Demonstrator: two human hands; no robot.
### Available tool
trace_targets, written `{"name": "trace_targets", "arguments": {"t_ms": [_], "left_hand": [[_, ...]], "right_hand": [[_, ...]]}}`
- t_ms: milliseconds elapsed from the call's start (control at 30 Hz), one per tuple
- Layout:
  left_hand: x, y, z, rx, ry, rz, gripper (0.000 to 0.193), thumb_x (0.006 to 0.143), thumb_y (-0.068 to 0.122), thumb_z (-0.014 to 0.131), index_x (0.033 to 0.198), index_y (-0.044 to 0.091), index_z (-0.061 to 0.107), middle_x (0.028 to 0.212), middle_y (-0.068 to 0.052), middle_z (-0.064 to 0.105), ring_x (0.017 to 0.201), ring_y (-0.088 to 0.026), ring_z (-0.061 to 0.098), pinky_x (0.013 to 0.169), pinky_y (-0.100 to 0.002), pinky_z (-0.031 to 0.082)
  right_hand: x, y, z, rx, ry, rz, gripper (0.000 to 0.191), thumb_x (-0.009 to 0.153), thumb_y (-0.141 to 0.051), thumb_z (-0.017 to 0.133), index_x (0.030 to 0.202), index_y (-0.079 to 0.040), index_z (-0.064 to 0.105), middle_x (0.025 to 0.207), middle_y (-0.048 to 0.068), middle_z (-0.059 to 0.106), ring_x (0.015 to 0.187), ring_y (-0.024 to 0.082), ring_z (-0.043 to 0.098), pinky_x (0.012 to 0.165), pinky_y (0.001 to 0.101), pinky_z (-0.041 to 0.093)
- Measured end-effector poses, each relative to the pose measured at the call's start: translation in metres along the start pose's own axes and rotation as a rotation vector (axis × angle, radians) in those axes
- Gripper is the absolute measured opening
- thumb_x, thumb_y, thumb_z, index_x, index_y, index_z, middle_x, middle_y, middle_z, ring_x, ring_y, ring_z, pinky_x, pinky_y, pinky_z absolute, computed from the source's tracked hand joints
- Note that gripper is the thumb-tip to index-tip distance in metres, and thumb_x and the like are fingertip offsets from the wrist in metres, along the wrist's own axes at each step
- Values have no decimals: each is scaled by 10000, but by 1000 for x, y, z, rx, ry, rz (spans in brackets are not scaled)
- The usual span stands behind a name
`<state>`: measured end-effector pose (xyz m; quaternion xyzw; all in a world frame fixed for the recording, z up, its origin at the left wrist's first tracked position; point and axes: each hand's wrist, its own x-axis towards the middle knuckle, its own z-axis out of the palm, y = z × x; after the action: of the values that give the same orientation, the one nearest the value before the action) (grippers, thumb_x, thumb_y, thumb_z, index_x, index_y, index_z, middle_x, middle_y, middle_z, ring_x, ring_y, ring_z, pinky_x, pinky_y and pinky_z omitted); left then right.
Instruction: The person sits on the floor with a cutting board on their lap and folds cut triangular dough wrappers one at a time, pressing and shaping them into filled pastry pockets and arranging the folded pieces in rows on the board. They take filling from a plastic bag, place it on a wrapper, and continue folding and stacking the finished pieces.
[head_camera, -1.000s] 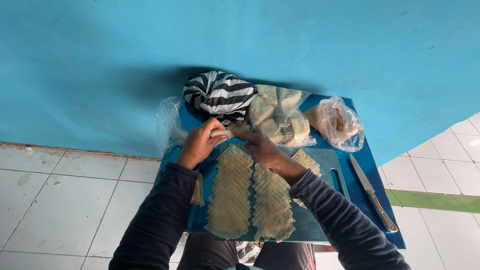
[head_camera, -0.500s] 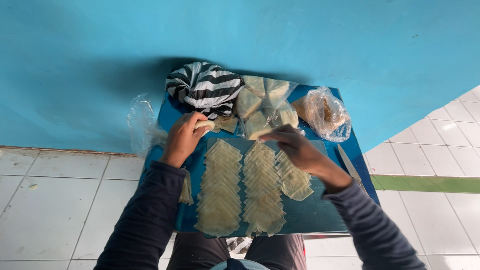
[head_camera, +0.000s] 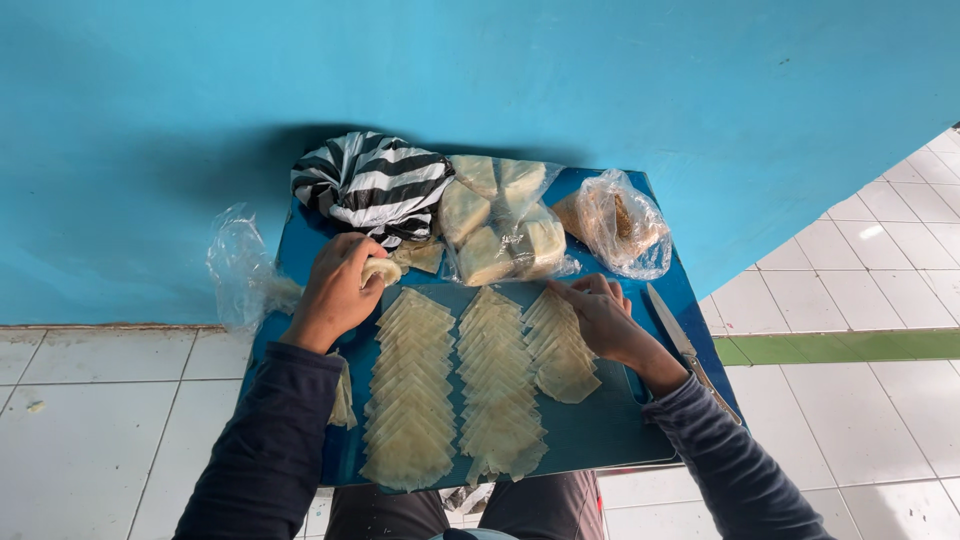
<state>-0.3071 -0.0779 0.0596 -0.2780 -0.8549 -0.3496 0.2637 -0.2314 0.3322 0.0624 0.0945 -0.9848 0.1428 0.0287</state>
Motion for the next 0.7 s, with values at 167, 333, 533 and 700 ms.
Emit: {"name": "trace_targets", "arguments": {"t_ms": [167, 333, 533, 700], "left_hand": [[-1, 1, -1, 19, -6, 13, 315, 793, 46, 770, 1079, 81, 644, 1138, -130, 625, 1102, -367, 612, 946, -472, 494], [-2, 8, -4, 46, -1, 32, 305, 819, 57, 772, 1093, 95, 644, 1149, -102, 616, 1122, -353, 591, 991, -475, 472], [-2, 11, -7, 61, 38, 39, 283, 833, 79, 791, 1081, 101, 657, 1144, -88, 616, 1116, -340, 581, 996, -471, 467], [-1, 11, -3, 27, 56, 54, 219, 838, 107, 819, 984, 104, 656, 1112, -67, 610, 1119, -312, 584, 999, -457, 468]], "right_hand": [[-6, -16, -17, -211, -53, -21, 772, 861, 96, 470, 1460, -378, 585, 1223, 70, 514, 1119, 272, 444, 951, 445, 339], [-14, -29, -33, -449, 95, -135, 685, 867, 39, 534, 1403, -377, 630, 1201, 83, 521, 1135, 292, 459, 902, 484, 347], [-12, -29, -44, -545, 234, -219, 540, 912, -34, 567, 1357, -330, 650, 1257, 99, 535, 1174, 305, 481, 948, 535, 366], [-14, -31, -34, -465, 192, -256, 624, 903, 18, 541, 1407, -339, 628, 1295, 133, 518, 1181, 334, 477, 893, 525, 370]]}}
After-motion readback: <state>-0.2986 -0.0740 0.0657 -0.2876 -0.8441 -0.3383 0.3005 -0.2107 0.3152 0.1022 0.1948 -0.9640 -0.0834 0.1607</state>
